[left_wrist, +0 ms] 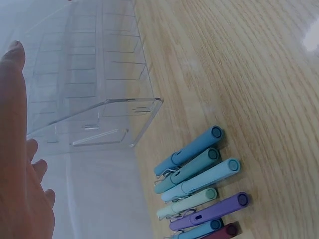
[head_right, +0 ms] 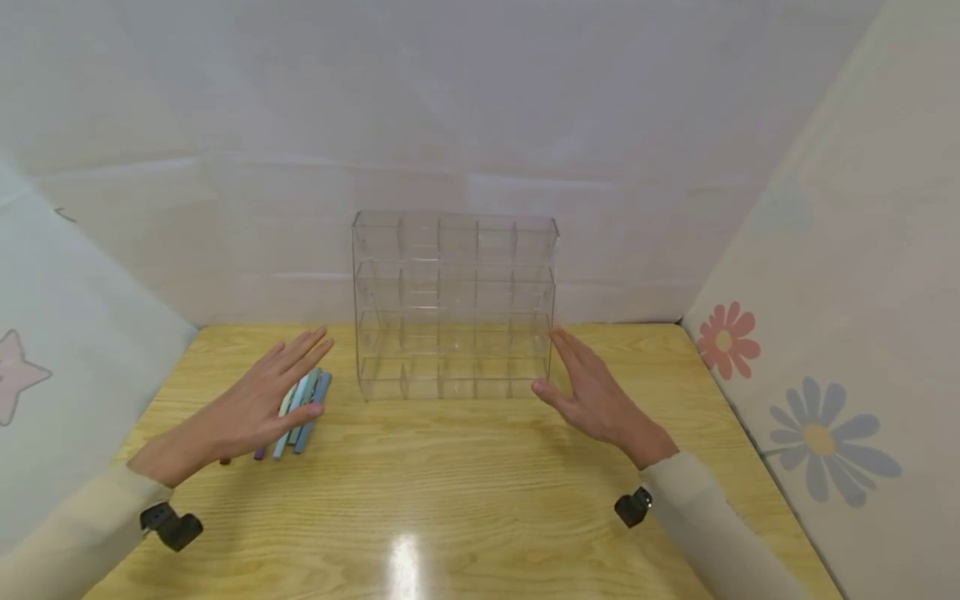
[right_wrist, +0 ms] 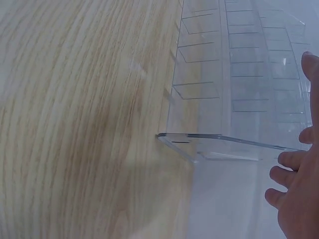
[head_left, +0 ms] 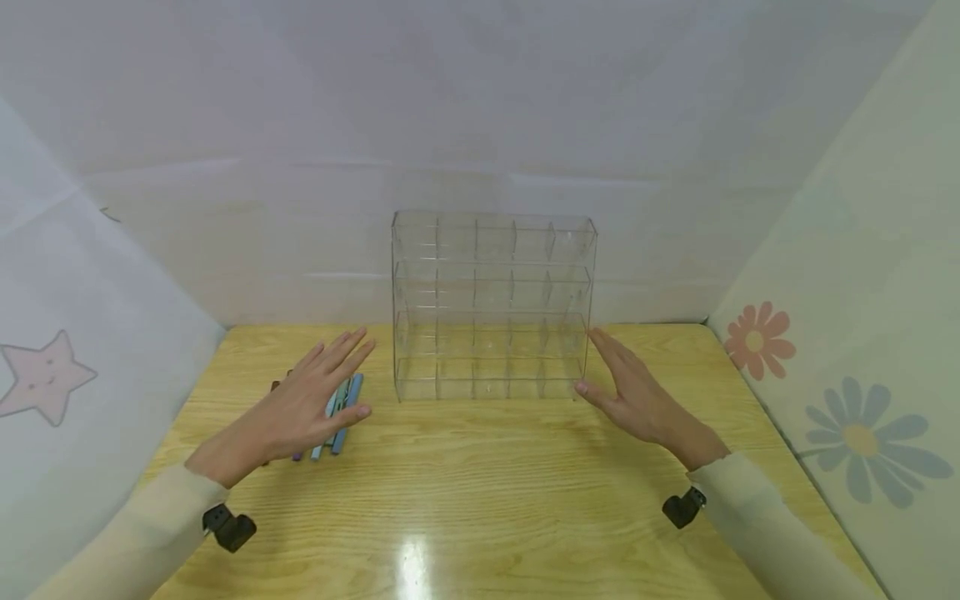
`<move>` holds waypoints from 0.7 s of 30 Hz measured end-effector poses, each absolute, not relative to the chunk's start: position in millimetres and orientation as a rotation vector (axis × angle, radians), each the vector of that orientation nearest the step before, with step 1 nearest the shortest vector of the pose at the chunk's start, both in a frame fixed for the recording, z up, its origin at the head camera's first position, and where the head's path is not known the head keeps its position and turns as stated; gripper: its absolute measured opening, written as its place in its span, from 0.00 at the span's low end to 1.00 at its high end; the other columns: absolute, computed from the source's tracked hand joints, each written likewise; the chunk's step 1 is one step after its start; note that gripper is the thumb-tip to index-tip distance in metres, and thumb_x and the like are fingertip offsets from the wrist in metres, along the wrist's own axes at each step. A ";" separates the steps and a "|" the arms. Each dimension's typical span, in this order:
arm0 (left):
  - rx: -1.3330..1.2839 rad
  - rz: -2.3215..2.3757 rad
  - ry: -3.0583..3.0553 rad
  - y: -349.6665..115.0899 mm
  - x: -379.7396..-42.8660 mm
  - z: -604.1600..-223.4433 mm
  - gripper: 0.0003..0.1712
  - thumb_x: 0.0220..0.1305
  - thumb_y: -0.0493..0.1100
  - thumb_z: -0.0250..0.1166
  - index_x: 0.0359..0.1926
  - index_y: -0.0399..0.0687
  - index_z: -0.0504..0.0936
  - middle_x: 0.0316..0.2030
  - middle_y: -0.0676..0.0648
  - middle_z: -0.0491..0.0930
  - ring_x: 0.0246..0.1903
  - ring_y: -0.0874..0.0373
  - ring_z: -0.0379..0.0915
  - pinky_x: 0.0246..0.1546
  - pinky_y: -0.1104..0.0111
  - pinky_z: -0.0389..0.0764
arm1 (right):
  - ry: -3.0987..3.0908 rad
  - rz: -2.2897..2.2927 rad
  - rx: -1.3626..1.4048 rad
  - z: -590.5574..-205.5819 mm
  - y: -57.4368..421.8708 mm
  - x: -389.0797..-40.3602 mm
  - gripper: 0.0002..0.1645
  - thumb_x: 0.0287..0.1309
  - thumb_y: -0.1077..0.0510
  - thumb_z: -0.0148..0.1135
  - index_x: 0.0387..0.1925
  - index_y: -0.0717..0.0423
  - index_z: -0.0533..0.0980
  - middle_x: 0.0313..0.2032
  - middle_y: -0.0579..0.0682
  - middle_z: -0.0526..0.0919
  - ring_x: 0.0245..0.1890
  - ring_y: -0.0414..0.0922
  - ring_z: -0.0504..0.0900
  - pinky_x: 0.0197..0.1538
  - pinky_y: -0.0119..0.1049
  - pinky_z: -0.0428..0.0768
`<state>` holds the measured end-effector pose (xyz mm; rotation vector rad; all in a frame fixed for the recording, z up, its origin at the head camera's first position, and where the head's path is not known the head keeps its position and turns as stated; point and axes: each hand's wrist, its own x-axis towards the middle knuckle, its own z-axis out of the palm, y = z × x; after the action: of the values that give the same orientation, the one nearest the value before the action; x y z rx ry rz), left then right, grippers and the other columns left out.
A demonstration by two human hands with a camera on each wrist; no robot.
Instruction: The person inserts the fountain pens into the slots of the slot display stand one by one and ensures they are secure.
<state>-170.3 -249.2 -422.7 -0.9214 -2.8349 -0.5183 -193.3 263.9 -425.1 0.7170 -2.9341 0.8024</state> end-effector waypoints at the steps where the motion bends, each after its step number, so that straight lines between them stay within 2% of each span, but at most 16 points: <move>1: -0.917 -0.524 -2.834 -250.3 -169.6 -423.4 0.52 0.78 0.61 0.62 0.87 0.52 0.44 0.88 0.44 0.40 0.86 0.38 0.40 0.83 0.37 0.44 | -2.939 0.828 0.706 -426.6 264.0 -193.5 0.53 0.79 0.37 0.55 0.87 0.50 0.41 0.86 0.60 0.46 0.85 0.66 0.50 0.79 0.75 0.54; 8: -0.866 -0.572 -2.826 -258.2 -167.5 -427.2 0.52 0.77 0.59 0.63 0.88 0.57 0.41 0.88 0.44 0.41 0.86 0.39 0.40 0.84 0.38 0.43 | -2.960 0.950 0.622 -440.2 267.0 -194.8 0.52 0.80 0.37 0.52 0.87 0.53 0.41 0.86 0.62 0.46 0.85 0.67 0.47 0.80 0.74 0.51; 14: -0.824 -0.621 -2.818 -265.9 -165.1 -430.6 0.52 0.78 0.57 0.63 0.88 0.58 0.40 0.88 0.44 0.40 0.85 0.33 0.41 0.84 0.37 0.41 | -2.971 1.069 0.585 -453.0 268.8 -195.6 0.50 0.82 0.35 0.49 0.87 0.52 0.40 0.86 0.60 0.44 0.85 0.67 0.45 0.80 0.75 0.50; 21: -0.786 -0.662 -2.796 -276.7 -163.4 -436.8 0.51 0.78 0.55 0.63 0.87 0.47 0.43 0.87 0.38 0.41 0.86 0.33 0.38 0.84 0.37 0.39 | -2.974 1.120 0.580 -458.5 268.6 -196.5 0.49 0.83 0.39 0.48 0.87 0.54 0.39 0.86 0.60 0.43 0.85 0.67 0.45 0.80 0.75 0.50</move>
<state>-163.4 -276.7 -436.8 -0.7859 -2.7965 -0.6618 -196.5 268.6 -458.5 0.5796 -2.9744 1.1203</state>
